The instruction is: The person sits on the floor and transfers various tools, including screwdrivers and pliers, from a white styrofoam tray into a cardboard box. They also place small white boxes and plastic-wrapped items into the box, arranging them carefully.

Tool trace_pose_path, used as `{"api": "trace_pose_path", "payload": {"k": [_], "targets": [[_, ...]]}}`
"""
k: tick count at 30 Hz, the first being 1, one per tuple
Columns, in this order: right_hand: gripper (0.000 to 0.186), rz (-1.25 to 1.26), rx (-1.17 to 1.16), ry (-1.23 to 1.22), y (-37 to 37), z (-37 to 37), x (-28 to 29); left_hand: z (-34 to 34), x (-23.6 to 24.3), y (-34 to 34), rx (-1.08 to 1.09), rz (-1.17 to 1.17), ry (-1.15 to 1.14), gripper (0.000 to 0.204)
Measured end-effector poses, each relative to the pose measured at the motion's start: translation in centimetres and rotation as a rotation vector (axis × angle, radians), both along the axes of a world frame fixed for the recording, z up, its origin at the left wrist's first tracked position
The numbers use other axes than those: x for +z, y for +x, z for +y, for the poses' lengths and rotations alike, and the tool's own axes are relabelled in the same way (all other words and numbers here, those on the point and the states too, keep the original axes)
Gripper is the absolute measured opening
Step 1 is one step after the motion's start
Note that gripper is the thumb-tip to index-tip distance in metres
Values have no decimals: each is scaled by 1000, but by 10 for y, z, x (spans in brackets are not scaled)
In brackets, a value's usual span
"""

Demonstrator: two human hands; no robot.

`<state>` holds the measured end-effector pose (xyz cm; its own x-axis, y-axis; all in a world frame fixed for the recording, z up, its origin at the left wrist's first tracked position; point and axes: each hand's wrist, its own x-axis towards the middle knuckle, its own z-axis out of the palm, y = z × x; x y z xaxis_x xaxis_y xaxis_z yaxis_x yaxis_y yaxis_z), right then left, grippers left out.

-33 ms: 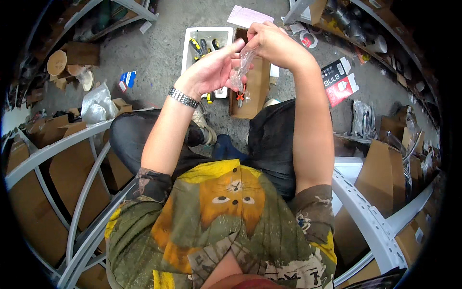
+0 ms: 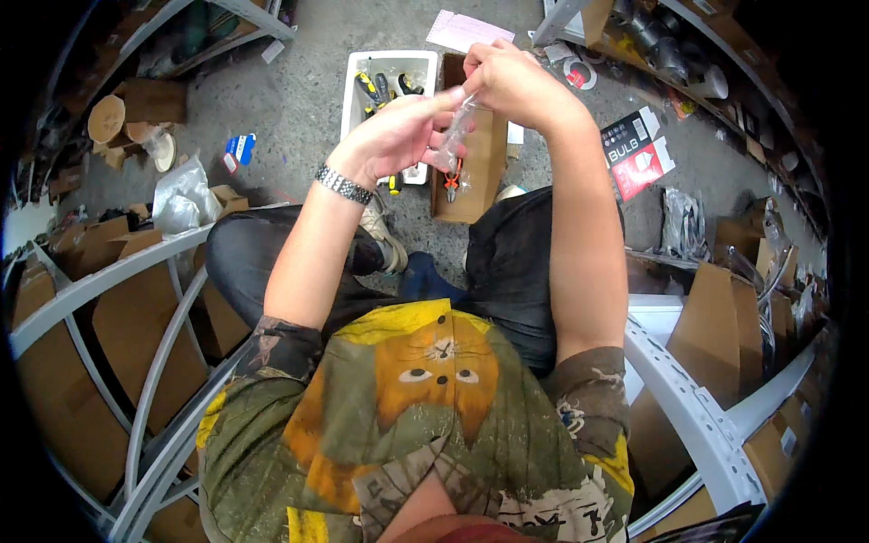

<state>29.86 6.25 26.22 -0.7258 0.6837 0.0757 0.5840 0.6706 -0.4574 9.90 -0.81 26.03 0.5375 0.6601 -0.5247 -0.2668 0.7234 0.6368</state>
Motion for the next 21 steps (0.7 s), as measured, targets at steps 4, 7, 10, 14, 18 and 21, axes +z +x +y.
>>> {"api": "trace_pose_path", "payload": {"k": [4, 7, 10, 14, 18, 21], "targets": [[14, -85, -41, 74, -9, -4, -5, -5, -1, 4, 53, 105, 24, 44], [11, -139, -58, 120, -17, 0, -12, -2, 2, 8, 115, 3, -58, 36], [24, -244, 42, 29, -23, 0, -3, 4, -26, 8, 60, 133, 50, 41], [49, -24, -47, 31, 1, 8, -8, -4, -57, 21, 62, 409, 133, 37], [58, 0, -280, -55, 29, 19, 27, -28, -178, 56, -20, 529, 122, 23], [48, 72, -260, -21, 32, 17, 14, -32, -258, 84, -131, 769, 167, 25]]}}
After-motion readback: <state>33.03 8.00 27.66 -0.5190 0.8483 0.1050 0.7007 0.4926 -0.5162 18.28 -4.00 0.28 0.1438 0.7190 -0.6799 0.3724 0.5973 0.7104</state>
